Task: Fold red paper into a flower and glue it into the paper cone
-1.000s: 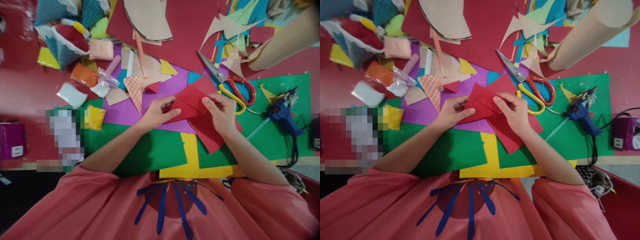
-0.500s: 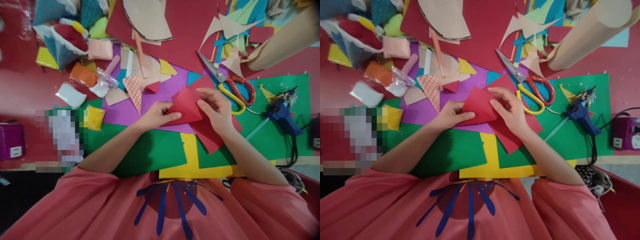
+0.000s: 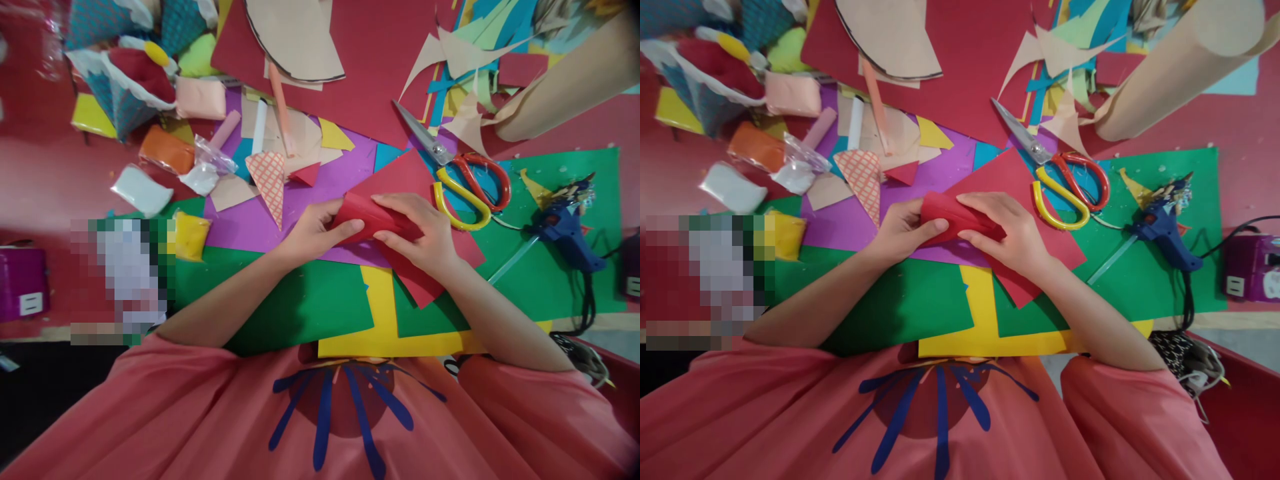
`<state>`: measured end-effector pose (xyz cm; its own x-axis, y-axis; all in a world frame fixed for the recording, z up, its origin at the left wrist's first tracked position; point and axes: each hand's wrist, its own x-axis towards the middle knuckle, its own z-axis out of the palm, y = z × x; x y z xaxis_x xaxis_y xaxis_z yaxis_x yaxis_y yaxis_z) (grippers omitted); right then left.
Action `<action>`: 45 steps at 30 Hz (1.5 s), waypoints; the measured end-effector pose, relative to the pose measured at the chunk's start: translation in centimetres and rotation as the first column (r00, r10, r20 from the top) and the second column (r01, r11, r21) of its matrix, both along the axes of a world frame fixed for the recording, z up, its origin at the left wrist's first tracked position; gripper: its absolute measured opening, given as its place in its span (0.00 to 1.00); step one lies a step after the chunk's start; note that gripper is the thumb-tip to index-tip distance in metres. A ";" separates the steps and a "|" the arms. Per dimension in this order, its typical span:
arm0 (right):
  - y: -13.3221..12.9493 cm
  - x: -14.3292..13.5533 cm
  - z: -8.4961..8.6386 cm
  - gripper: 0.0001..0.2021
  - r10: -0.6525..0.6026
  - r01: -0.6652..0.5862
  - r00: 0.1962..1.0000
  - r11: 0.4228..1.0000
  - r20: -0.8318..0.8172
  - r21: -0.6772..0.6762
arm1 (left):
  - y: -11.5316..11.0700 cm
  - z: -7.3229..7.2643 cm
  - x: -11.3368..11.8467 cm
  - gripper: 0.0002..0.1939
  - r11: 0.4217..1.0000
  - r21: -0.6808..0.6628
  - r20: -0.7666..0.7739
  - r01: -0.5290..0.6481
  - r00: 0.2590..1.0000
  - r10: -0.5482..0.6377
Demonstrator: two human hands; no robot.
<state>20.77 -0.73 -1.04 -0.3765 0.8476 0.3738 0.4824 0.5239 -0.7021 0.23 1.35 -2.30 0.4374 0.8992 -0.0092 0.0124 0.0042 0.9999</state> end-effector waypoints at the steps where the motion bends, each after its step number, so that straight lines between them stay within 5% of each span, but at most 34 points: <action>1: 0.0 0.0 0.0 0.18 0.004 -0.004 1.000 1.000 -0.008 -0.005 | 0.0 0.0 0.0 0.21 1.000 0.009 -0.001 -0.007 1.000 0.007; 8: -0.2 0.1 0.4 0.14 -0.024 0.022 0.998 0.999 -0.054 -0.048 | -0.3 -0.4 0.2 0.18 0.988 0.141 0.023 -0.060 0.998 0.057; 12: -0.2 0.0 0.4 0.14 -0.062 0.057 0.997 0.992 -0.045 -0.110 | -0.2 -1.1 0.0 0.18 0.920 0.308 0.053 -0.242 0.970 0.238; 15: -0.2 -0.1 0.4 0.12 -0.047 0.036 0.995 0.993 -0.091 -0.115 | -0.1 -1.2 -0.1 0.21 0.895 0.374 0.095 -0.245 0.969 0.226; 20: -0.3 -0.3 0.3 0.10 -0.015 -0.003 0.991 0.991 -0.132 -0.130 | -0.3 -0.7 -0.2 0.13 0.933 0.346 0.028 -0.099 0.995 0.095; 27: -0.2 -0.3 0.4 0.11 -0.058 0.031 0.989 0.982 -0.139 -0.189 | -0.2 -0.6 -0.3 0.09 0.906 0.405 0.016 -0.121 0.992 0.125; 45: -0.1 -0.4 0.2 0.10 -0.091 0.031 0.980 0.949 -0.176 -0.315 | -0.6 -0.3 0.1 0.12 0.949 0.285 -0.055 -0.135 0.986 0.157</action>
<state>20.36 -0.81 -0.86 -0.2694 0.9515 0.1483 0.3518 0.2406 -0.9046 0.30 0.79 -2.63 0.3087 0.9246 0.2232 0.1082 -0.2673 0.9575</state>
